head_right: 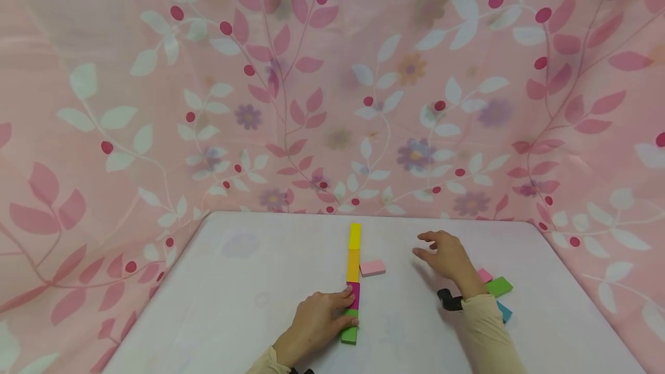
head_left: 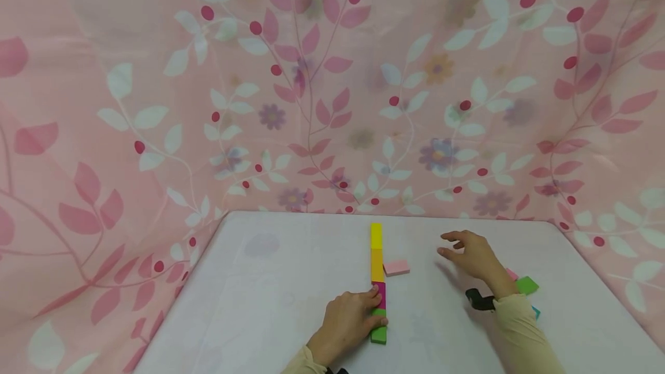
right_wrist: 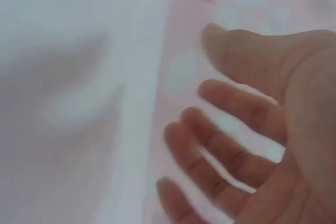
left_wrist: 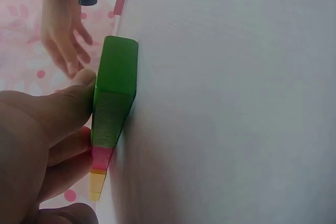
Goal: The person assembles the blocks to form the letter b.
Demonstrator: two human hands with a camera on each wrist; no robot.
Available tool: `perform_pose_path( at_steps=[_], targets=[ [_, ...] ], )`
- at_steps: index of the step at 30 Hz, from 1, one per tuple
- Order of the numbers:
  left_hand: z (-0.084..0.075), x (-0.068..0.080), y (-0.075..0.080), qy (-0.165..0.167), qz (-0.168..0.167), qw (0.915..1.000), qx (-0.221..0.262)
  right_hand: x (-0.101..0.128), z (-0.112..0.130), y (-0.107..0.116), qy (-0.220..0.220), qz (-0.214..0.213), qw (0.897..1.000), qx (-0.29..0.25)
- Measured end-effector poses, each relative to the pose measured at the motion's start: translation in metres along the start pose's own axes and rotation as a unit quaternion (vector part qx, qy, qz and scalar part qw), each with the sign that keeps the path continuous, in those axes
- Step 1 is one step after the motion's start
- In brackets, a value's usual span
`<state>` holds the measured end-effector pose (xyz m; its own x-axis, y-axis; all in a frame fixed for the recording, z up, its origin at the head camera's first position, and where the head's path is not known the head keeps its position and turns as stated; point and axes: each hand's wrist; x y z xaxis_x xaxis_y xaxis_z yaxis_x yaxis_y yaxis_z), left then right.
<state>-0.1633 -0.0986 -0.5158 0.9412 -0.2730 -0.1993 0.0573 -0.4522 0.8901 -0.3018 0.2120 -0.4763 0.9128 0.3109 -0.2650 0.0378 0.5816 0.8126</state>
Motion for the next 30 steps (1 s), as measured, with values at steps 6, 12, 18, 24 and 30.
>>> perform_pose_path(
  at_steps=[6,12,18,24,30],
  targets=[
    [0.001,0.000,-0.001,-0.006,-0.003,1.0000,0.003,0.017,-0.031,0.038,-0.082,0.049,0.994,0.054],
    [-0.001,0.001,0.001,0.002,0.005,1.0000,0.008,0.029,-0.049,0.059,-0.145,0.121,0.979,0.081],
    [-0.002,0.000,0.001,0.011,0.015,0.9997,0.014,0.032,-0.058,0.061,-0.151,0.129,0.976,0.087],
    [-0.001,-0.001,0.000,0.013,0.015,0.9997,0.012,0.033,-0.062,0.062,-0.162,0.134,0.973,0.090],
    [0.000,-0.001,0.000,0.015,0.016,0.9996,0.017,0.036,-0.058,0.070,-0.171,0.158,0.967,0.103]
  ],
)
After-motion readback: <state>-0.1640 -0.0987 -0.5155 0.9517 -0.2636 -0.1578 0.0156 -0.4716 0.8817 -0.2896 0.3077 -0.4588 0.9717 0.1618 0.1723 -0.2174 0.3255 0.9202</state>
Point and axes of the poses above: each hand's wrist, its own x-axis away from the middle knuckle, its own y-axis out of the back of the hand, z = x × y, and after that the axes turned 3 degrees about -z, right-handed
